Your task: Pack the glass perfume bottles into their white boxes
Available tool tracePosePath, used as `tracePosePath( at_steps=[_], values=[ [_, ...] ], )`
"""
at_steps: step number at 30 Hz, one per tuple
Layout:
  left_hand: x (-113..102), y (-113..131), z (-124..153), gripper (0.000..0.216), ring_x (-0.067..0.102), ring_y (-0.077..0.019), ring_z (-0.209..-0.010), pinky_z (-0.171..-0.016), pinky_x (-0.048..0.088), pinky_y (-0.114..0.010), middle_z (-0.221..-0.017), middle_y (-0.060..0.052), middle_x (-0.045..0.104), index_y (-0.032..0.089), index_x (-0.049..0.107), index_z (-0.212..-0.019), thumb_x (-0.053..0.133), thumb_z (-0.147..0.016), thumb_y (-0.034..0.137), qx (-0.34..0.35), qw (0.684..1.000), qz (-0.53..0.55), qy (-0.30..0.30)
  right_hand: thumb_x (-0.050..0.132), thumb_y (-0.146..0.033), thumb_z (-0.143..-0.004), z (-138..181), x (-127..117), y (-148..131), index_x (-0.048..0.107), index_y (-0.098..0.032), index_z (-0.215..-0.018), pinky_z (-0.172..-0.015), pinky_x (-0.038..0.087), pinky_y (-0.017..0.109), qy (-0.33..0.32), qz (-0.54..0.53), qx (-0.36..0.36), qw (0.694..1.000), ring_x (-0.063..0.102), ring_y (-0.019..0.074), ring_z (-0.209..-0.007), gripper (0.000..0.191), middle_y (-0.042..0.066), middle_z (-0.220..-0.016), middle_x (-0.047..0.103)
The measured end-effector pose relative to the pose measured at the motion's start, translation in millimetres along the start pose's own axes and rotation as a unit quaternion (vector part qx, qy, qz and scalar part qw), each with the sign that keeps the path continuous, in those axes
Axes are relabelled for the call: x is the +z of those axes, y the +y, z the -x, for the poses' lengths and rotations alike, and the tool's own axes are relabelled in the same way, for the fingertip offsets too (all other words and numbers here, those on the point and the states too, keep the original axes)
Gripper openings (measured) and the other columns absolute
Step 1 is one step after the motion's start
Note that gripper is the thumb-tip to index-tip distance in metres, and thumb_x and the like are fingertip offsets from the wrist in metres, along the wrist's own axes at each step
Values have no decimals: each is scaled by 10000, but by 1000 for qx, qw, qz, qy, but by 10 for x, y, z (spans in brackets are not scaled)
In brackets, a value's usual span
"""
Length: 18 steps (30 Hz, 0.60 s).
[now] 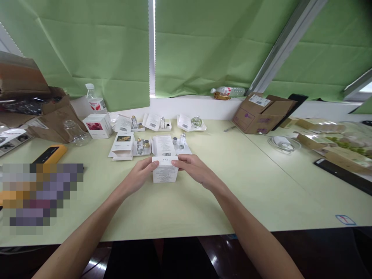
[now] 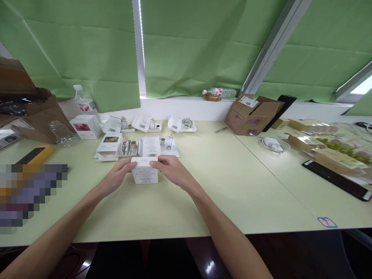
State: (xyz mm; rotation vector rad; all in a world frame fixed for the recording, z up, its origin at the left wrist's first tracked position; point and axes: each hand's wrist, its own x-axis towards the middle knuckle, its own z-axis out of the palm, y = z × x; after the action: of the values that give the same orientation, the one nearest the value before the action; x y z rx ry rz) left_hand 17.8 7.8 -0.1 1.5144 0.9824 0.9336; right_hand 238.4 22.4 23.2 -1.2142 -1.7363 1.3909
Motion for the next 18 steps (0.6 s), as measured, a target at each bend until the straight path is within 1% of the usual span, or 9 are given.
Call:
tracePosePath(
  at_steps=[5,10,14,18],
  values=[
    [-1,-4,-5,404,615,-268,-1065,-925,448,-361,-1200,-68,676,210,639,-1233,493,-940,447,3,1000,-13,7,595,-485,-839,-5,26,10,725,-232,-925,-764,485,377,-2,-7,3,1000,620,225,-847,297,41,-806,670],
    [11,19,-11,382,621,-259,-1036,-911,446,-350,-1172,-60,686,207,652,-1210,504,-936,429,8,1000,-21,15,594,-455,-840,-6,57,-2,720,-215,-907,-792,480,378,-1,-17,-4,1000,622,230,-886,280,47,-843,676],
    [25,22,-18,368,621,-256,-1016,-894,447,-345,-1148,-59,691,191,661,-1184,505,-934,410,15,999,-23,23,588,-440,-847,-1,74,-9,705,-206,-874,-808,478,372,-2,-24,-11,1000,625,226,-901,263,42,-868,675],
    [49,-7,-20,368,622,-238,-970,-855,449,-319,-1108,-60,699,168,665,-1156,496,-937,409,19,999,-20,37,573,-436,-856,7,85,-14,705,-206,-889,-795,484,363,6,-17,-13,1000,628,225,-899,267,47,-880,680]
  ],
)
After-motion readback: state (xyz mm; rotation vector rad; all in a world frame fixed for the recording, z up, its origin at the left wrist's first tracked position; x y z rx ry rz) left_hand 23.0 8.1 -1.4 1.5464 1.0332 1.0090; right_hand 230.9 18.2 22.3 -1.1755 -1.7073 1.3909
